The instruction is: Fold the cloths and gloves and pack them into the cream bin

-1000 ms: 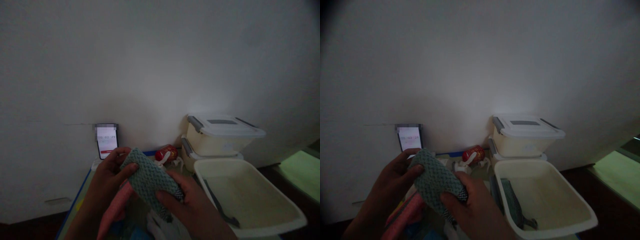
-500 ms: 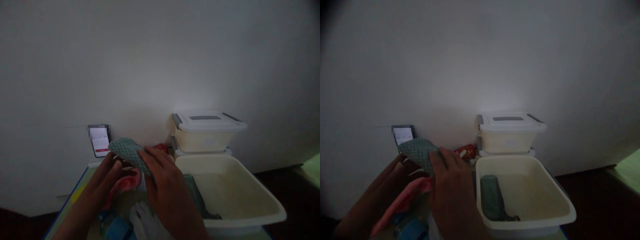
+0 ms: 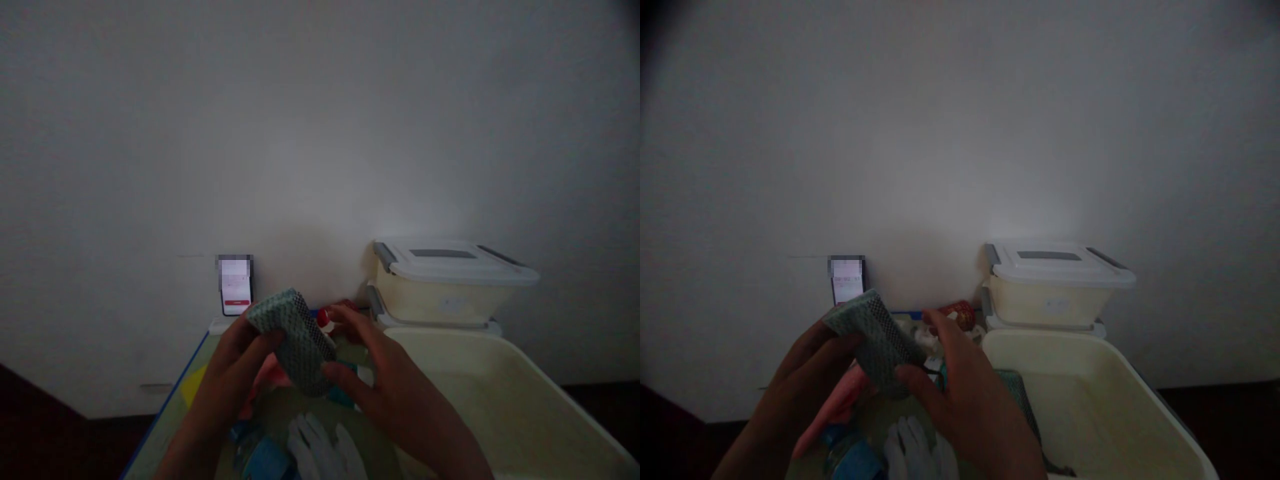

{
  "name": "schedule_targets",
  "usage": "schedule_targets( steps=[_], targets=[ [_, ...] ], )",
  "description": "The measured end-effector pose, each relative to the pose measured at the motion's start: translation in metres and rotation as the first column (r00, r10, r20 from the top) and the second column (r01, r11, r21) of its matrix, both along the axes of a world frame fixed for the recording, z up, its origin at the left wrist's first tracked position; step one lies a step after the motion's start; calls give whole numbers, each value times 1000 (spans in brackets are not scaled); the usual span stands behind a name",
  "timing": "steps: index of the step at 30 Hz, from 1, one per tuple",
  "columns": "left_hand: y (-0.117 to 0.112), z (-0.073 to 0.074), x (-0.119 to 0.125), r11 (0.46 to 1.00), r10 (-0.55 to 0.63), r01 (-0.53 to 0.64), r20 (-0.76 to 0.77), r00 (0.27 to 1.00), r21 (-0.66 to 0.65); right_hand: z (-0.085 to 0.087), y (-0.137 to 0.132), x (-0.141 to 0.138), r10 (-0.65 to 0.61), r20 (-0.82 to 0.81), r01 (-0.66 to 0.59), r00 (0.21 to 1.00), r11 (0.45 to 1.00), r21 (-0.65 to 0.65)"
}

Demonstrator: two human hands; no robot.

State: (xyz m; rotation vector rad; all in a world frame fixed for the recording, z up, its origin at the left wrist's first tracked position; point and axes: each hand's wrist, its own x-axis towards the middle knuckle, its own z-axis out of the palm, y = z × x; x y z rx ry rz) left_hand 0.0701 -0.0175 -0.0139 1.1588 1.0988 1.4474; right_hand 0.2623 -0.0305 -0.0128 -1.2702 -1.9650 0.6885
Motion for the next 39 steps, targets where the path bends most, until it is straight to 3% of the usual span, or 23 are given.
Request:
schedule_targets(
  steps=[5,8,17,21,24,28,32,39],
  targets=[
    [-6,3,0,957,-240,267,-205,949,116,0,0,-8,39,45,-40,998,998,41],
    [-11,5,-1,924,-287,344,-292,912,168,2,-2,-9,38,93,-45,995,996,76],
    [-18,5,1,909,-154,279,-371,916,311,7,-5,-11,113,76,-127,991,968,218],
    [-18,6,-2,886,-86,245,-378,922,395,9,-7,-11,113,-2,-101,994,894,437],
    [-19,5,-1,891,-46,215,-394,918,399,11,-9,-11,142,-19,-110,990,841,530],
    [-23,5,8,937,-38,124,-258,965,328,13,-10,-12,152,-53,-100,987,838,537],
    [-25,6,11,954,-151,163,-70,986,250,13,-9,-13,141,-111,-59,984,840,539],
    [-18,2,-3,905,-77,220,-367,927,365,13,-8,-8,92,-192,13,977,873,487]
  ],
)
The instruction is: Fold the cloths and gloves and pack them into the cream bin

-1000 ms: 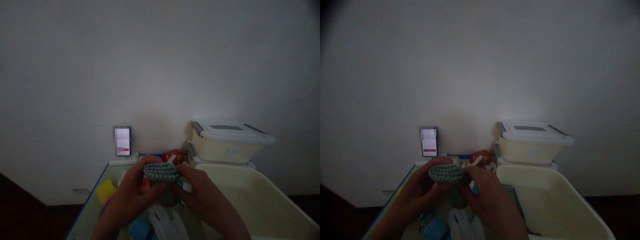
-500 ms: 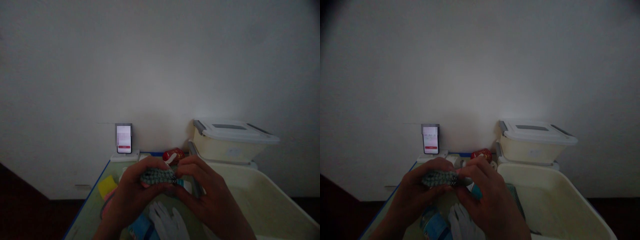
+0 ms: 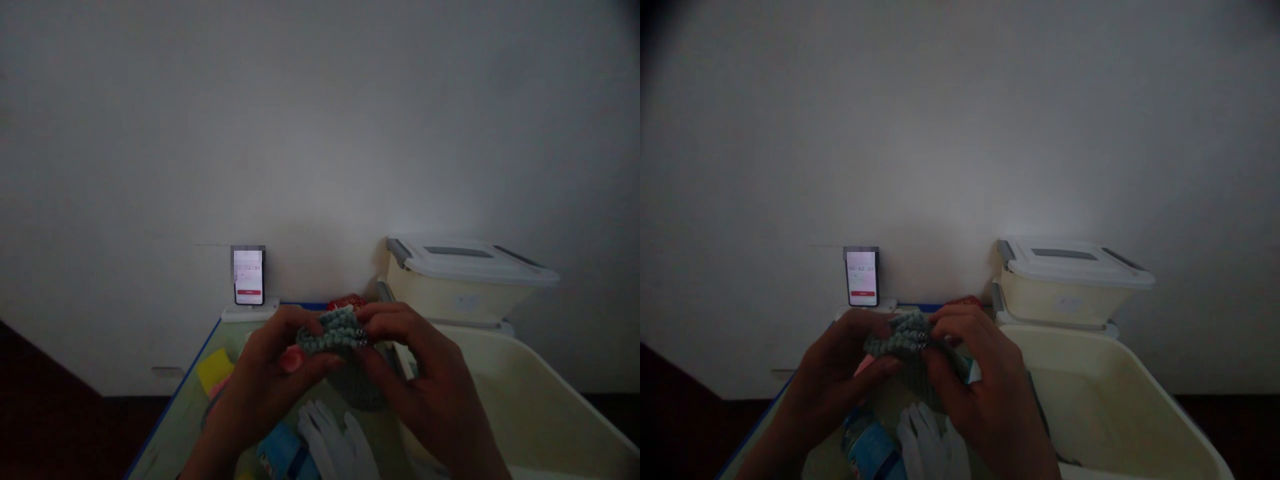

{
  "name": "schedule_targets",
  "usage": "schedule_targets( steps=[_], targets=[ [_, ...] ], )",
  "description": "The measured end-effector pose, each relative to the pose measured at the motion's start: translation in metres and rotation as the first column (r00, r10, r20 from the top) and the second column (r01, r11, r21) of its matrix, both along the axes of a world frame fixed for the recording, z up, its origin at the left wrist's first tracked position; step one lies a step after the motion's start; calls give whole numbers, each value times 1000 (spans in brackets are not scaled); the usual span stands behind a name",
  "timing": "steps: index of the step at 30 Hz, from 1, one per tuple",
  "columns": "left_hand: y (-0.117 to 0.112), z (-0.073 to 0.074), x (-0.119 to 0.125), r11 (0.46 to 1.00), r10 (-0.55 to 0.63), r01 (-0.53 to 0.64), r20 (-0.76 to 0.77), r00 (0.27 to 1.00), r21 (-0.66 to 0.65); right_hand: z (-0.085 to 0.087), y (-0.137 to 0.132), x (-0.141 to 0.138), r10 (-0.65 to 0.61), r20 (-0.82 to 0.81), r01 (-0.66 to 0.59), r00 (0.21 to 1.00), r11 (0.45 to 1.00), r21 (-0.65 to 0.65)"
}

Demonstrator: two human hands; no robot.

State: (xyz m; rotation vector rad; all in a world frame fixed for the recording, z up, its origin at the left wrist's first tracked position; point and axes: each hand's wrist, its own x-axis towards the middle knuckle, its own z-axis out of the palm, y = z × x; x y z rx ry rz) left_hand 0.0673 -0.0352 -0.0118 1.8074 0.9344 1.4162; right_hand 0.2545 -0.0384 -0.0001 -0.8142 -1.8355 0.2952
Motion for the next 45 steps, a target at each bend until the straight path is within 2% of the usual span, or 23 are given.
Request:
schedule_targets(
  steps=[3,7,10,14,20,25,32,45],
  targets=[
    [2,0,1,998,41,-42,-12,999,-45,0,0,1,14,-22,-14,1000,1000,15],
    [1,1,6,988,71,-50,147,987,-145,0,1,0,28,-18,-27,999,999,47],
    [0,1,7,991,72,-46,198,978,-129,0,1,0,28,-9,-28,1000,998,50],
    [-1,2,6,998,46,-38,169,984,-54,-1,2,0,2,47,-4,999,999,40],
    [0,7,5,997,-70,73,115,991,-16,-1,2,1,-12,99,5,995,997,71],
    [0,7,4,999,-25,28,92,995,-38,0,3,2,-58,82,50,995,994,92],
    [1,5,3,999,-21,22,47,999,-40,1,4,2,-84,61,76,995,990,120],
    [-1,4,2,999,49,-49,-25,999,-18,1,0,3,-114,30,113,993,993,29]
  ],
)
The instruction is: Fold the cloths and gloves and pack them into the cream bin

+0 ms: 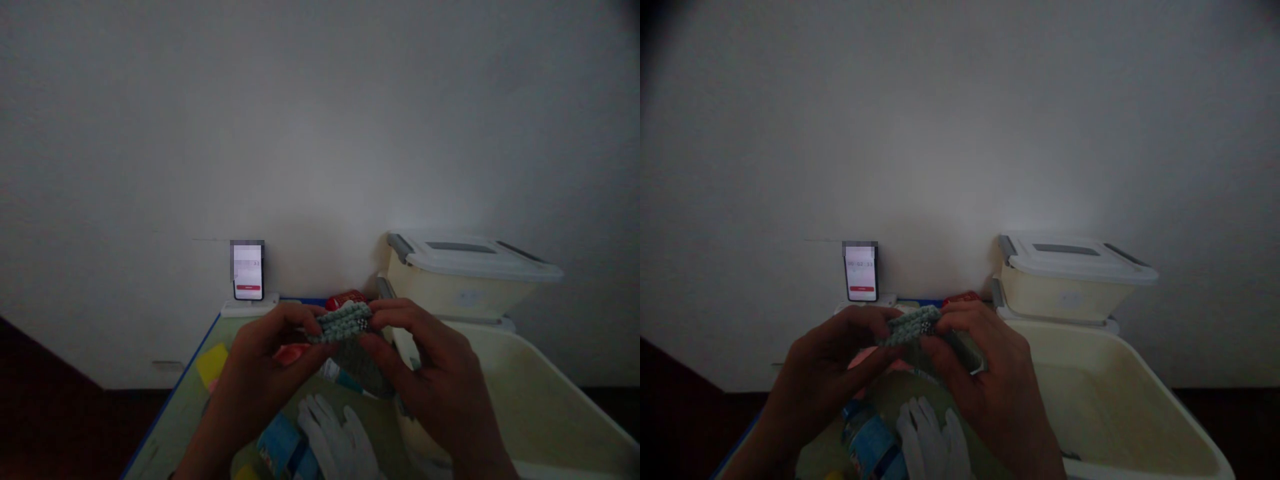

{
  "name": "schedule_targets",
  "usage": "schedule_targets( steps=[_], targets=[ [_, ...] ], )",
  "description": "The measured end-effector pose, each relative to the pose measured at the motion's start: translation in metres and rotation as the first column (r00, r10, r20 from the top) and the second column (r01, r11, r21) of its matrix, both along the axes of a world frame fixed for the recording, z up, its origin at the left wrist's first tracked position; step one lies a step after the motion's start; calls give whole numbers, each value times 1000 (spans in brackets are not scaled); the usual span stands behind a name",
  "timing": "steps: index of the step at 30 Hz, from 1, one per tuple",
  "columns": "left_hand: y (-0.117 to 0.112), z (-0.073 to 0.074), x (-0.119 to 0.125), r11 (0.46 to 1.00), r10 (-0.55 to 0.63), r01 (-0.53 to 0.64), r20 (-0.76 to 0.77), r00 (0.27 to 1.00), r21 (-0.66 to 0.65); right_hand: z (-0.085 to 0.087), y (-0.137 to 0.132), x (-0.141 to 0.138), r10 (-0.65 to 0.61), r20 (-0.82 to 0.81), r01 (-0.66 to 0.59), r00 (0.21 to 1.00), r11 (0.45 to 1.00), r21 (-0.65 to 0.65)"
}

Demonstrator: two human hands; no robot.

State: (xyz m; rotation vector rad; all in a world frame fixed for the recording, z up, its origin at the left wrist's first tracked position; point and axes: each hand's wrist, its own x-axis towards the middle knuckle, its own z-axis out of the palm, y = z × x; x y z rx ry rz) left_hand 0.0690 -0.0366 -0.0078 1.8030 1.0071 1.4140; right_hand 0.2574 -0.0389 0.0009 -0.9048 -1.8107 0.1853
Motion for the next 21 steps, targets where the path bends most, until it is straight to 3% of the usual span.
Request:
schedule_targets(
  steps=[10,14,17,21],
  targets=[
    [-1,1,-1,1000,-21,21,-55,998,-14,-2,-1,-3,8,35,-6,999,998,-64],
    [-2,0,-1,998,-65,65,-75,995,-4,-3,0,-5,88,38,-84,995,992,-99],
    [-1,1,-1,1000,23,-23,-31,999,-6,-4,0,-5,172,21,-168,985,976,-138],
    [0,4,0,988,152,-152,106,983,-4,-4,-2,-2,213,89,-187,973,954,-236]
  ],
)
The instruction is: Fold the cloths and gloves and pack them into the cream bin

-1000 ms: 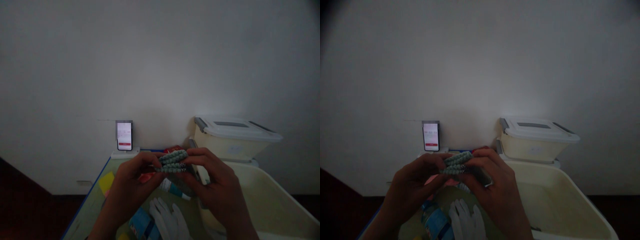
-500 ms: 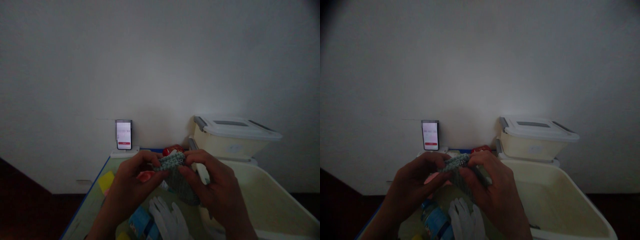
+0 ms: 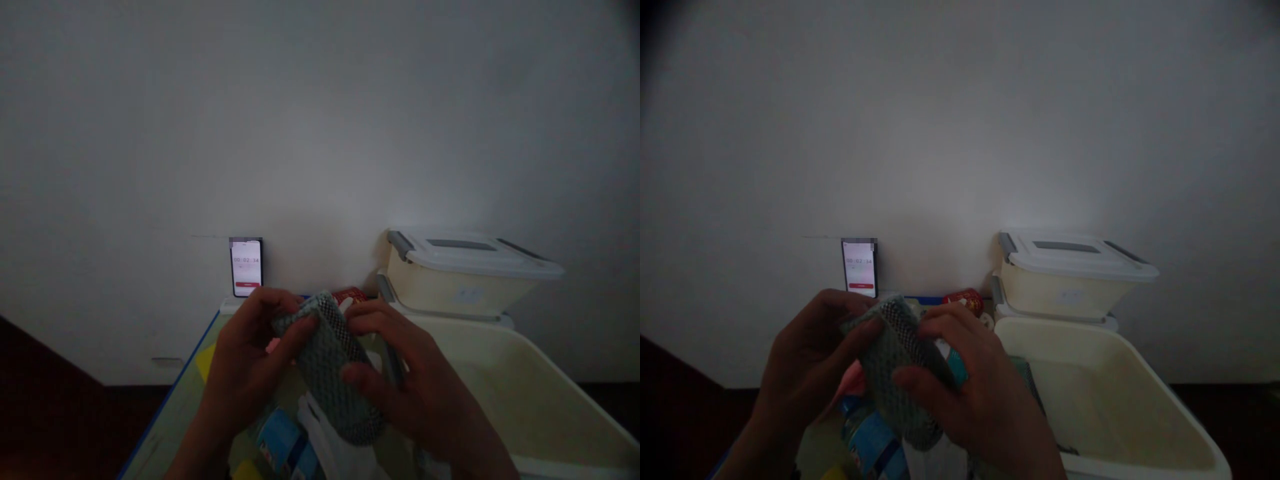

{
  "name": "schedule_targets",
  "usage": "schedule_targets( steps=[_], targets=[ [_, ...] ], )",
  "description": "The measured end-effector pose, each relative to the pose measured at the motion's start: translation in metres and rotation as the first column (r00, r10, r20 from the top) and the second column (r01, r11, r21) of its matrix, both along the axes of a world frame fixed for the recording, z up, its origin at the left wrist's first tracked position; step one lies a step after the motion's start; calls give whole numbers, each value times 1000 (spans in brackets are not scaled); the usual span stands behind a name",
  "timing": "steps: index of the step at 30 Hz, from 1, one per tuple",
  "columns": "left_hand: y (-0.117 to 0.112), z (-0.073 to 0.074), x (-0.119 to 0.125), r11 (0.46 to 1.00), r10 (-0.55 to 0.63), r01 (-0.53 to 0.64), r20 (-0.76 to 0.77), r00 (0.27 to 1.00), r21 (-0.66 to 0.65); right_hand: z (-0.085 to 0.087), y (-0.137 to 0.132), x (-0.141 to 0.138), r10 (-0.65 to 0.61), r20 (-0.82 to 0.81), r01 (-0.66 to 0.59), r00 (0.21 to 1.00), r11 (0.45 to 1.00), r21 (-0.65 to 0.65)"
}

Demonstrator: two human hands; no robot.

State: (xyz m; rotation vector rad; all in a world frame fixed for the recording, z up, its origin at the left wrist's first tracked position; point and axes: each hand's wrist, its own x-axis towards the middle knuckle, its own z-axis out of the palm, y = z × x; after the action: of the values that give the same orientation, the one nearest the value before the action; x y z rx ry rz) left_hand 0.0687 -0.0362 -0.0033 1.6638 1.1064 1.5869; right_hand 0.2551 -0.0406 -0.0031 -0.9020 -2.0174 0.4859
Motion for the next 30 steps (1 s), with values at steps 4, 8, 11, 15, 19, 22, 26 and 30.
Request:
schedule_targets(
  steps=[4,8,11,15,19,22,26,30],
  targets=[
    [3,3,-3,997,59,-63,90,994,40,0,-3,3,2,109,7,994,997,-81],
    [6,3,-7,999,30,-33,170,985,16,0,-3,3,-13,129,33,992,987,-155],
    [7,1,-10,994,-57,72,178,982,-80,2,-2,3,-14,134,35,991,987,-159],
    [8,1,-12,976,-91,121,165,982,-180,3,-2,2,8,190,30,982,980,-195],
    [9,0,-11,985,-47,81,212,976,-155,2,-2,2,-52,197,92,979,976,-199],
    [10,-1,-10,987,-36,71,239,970,-141,2,-1,3,-93,177,130,980,969,-212],
    [10,0,-7,988,-24,67,289,957,-140,2,2,3,-126,150,160,981,956,-244],
    [11,1,-5,987,15,44,358,934,-155,0,4,2,-119,-1,110,993,922,-371]
  ],
)
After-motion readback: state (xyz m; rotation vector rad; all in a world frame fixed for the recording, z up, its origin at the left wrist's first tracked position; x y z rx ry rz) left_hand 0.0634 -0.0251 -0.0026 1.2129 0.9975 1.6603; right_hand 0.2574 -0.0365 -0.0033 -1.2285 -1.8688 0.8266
